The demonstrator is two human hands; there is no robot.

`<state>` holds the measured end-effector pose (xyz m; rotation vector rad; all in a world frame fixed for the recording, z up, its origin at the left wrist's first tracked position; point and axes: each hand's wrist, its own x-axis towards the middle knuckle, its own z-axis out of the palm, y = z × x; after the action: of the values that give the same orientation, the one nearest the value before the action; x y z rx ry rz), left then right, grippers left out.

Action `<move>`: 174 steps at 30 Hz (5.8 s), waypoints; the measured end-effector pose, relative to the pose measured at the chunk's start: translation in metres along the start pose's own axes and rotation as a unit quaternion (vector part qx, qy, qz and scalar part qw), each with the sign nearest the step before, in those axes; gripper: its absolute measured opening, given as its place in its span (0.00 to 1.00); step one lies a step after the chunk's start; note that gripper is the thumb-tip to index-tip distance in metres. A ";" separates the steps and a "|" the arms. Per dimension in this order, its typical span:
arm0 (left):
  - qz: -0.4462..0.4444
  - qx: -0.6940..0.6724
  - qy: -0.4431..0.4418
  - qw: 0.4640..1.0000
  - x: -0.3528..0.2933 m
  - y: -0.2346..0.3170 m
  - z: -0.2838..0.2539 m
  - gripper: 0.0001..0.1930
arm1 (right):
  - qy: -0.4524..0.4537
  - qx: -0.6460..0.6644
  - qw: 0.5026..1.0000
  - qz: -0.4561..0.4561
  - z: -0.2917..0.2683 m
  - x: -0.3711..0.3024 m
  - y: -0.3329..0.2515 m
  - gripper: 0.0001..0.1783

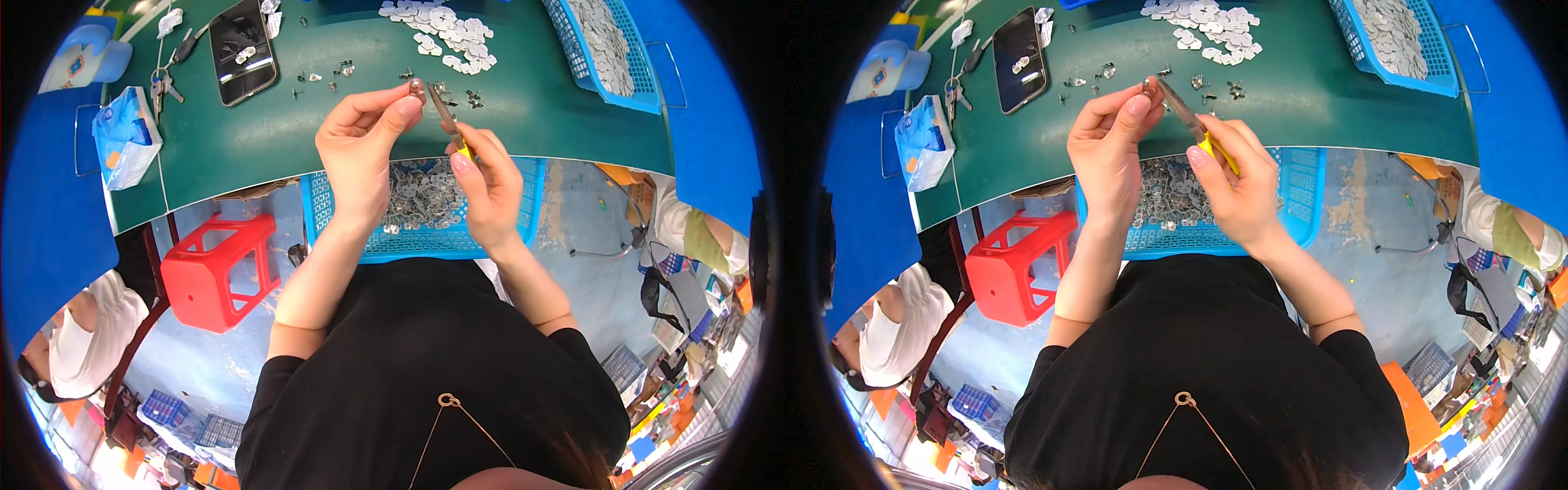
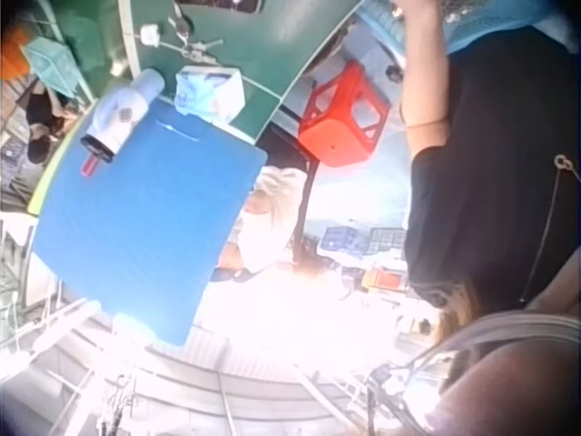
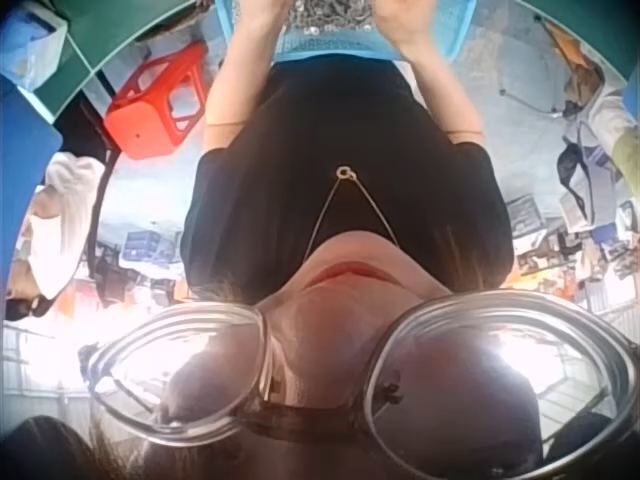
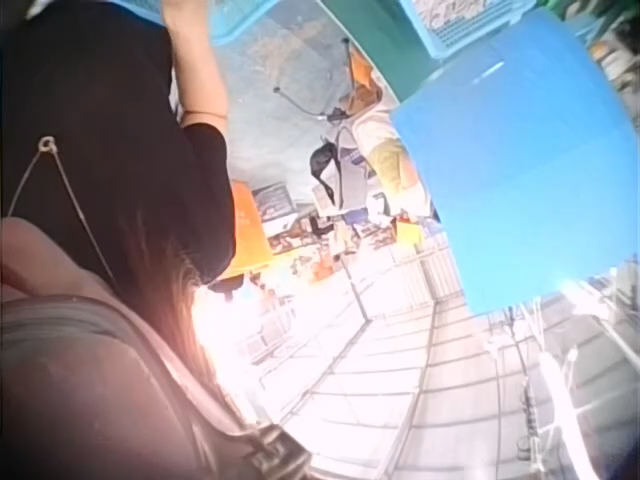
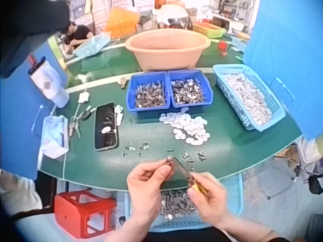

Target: Assembling small metal and plastic parts using pliers at a factory workbench.

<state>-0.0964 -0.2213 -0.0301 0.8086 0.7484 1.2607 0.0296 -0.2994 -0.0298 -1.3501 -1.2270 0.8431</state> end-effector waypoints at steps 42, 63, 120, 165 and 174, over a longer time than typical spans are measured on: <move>0.008 -0.070 0.047 0.996 -0.004 -0.007 0.016 0.06 | 0.069 0.001 0.998 -0.005 0.013 -0.003 -0.002 0.12; -0.103 -0.023 -0.064 0.992 0.008 0.009 -0.005 0.08 | -0.105 0.336 0.882 0.312 -0.019 0.008 -0.024 0.18; 0.298 0.648 -0.012 0.701 0.055 0.045 -0.057 0.08 | -0.057 -0.066 0.995 0.040 0.003 0.018 -0.028 0.18; 0.207 0.223 0.026 0.952 0.005 0.040 -0.043 0.08 | -0.093 0.070 0.992 0.054 0.037 0.015 -0.025 0.19; 0.204 0.208 0.050 0.955 -0.001 0.039 -0.040 0.08 | -0.083 0.047 0.994 0.057 0.037 0.015 -0.026 0.17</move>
<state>-0.1503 -0.2130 -0.0183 1.2989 0.9813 1.5426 -0.0080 -0.2783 -0.0088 -1.3039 -1.2295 1.1003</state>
